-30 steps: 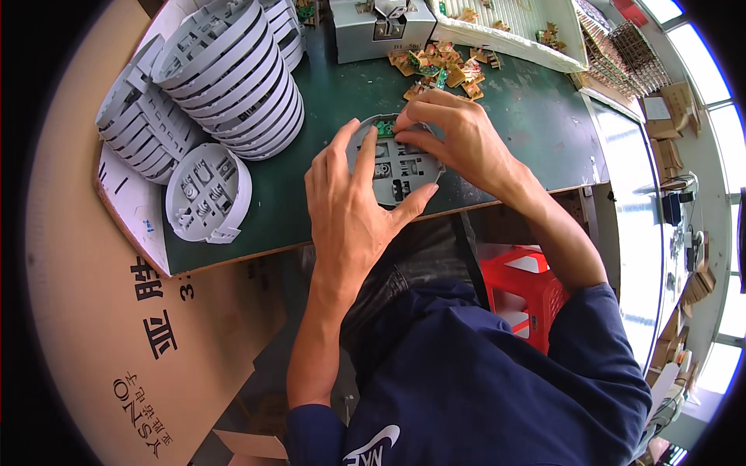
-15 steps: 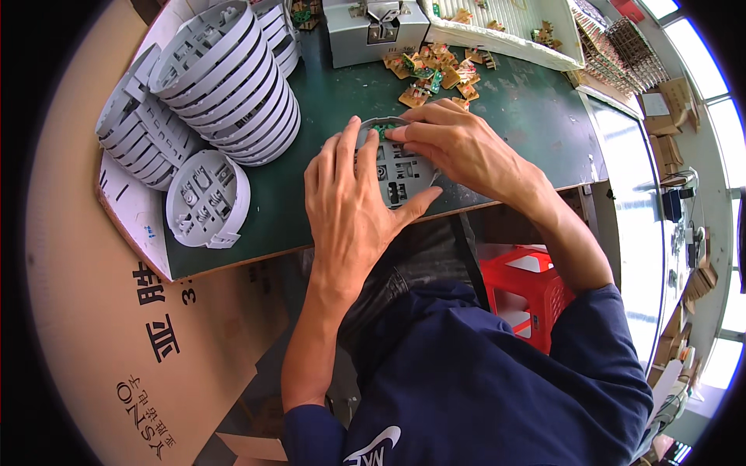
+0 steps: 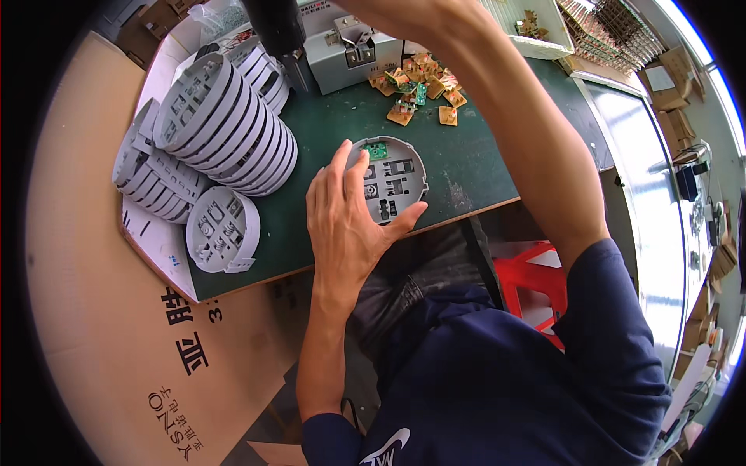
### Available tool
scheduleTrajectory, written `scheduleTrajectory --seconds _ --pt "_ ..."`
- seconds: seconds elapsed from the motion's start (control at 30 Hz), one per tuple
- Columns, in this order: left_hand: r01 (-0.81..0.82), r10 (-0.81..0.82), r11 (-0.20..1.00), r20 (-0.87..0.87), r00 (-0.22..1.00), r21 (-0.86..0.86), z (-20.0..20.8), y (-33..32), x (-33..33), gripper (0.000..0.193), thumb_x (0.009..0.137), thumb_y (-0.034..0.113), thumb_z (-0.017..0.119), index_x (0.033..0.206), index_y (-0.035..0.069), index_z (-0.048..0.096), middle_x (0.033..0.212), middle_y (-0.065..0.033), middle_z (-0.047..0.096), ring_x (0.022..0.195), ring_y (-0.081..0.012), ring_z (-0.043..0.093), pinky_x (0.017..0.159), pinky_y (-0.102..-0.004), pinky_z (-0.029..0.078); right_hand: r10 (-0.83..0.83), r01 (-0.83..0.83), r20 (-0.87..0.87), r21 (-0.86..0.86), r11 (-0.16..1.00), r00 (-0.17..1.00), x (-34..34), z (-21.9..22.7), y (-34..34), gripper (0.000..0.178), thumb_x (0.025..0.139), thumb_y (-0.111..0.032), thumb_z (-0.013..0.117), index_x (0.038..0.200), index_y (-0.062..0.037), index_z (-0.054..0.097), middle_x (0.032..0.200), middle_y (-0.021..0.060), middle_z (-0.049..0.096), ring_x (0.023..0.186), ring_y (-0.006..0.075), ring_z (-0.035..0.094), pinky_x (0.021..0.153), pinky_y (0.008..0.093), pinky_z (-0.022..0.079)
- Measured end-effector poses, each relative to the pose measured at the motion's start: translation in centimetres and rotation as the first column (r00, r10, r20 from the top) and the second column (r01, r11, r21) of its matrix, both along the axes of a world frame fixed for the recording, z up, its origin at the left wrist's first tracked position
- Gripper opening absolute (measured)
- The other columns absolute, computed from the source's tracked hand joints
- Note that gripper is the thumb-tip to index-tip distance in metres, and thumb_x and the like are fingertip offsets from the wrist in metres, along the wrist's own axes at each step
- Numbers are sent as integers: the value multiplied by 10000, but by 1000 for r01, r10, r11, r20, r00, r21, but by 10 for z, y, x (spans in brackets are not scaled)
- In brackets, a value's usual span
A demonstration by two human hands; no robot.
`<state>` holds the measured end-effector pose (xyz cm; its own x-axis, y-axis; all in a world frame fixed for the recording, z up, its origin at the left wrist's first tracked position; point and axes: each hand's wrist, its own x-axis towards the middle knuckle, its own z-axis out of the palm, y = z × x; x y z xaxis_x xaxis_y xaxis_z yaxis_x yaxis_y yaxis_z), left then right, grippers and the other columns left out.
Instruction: The user is assembling electronic components by inserting circuit boards into plastic housings and using an overhead power tool to secure them.
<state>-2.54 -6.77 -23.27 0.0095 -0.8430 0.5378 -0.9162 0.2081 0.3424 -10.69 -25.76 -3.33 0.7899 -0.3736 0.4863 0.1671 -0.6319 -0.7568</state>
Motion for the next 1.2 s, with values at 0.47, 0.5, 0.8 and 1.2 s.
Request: scheduleTrajectory --seconds 0.47,0.5,0.8,1.2 --pt "-26 28 999 -37 999 42 4 3 -2 897 804 674 752 1334 -29 577 1462 -166 508 1242 -382 533 1104 -509 418 -383 257 534 297 920 753 -4 -21 -23 262 939 -256 697 922 -47 540 655 8 566 521 97 546 499 270 502" --pt "-33 35 998 -34 999 55 3 4 -2 900 802 672 755 1337 -28 574 1464 -166 507 1248 -386 531 1106 -508 417 -402 282 554 292 914 729 0 -24 -27 245 936 -240 693 916 -49 541 655 6 568 519 96 543 496 270 497" --pt "-30 33 998 -42 999 58 7 1 -7 897 803 668 757 1342 -23 569 1464 -167 511 1252 -378 535 1124 -529 410 -435 372 441 227 900 785 7 -35 -35 216 939 -200 694 946 -34 556 660 0 572 523 92 543 483 269 465" --pt "-49 49 999 -1 999 21 2 1 -3 872 812 652 761 1331 -19 560 1438 -173 522 1206 -382 554 1085 -520 444 -270 105 290 478 872 918 -26 -62 53 500 977 -163 682 1410 34 528 642 -5 565 506 74 525 480 251 433"
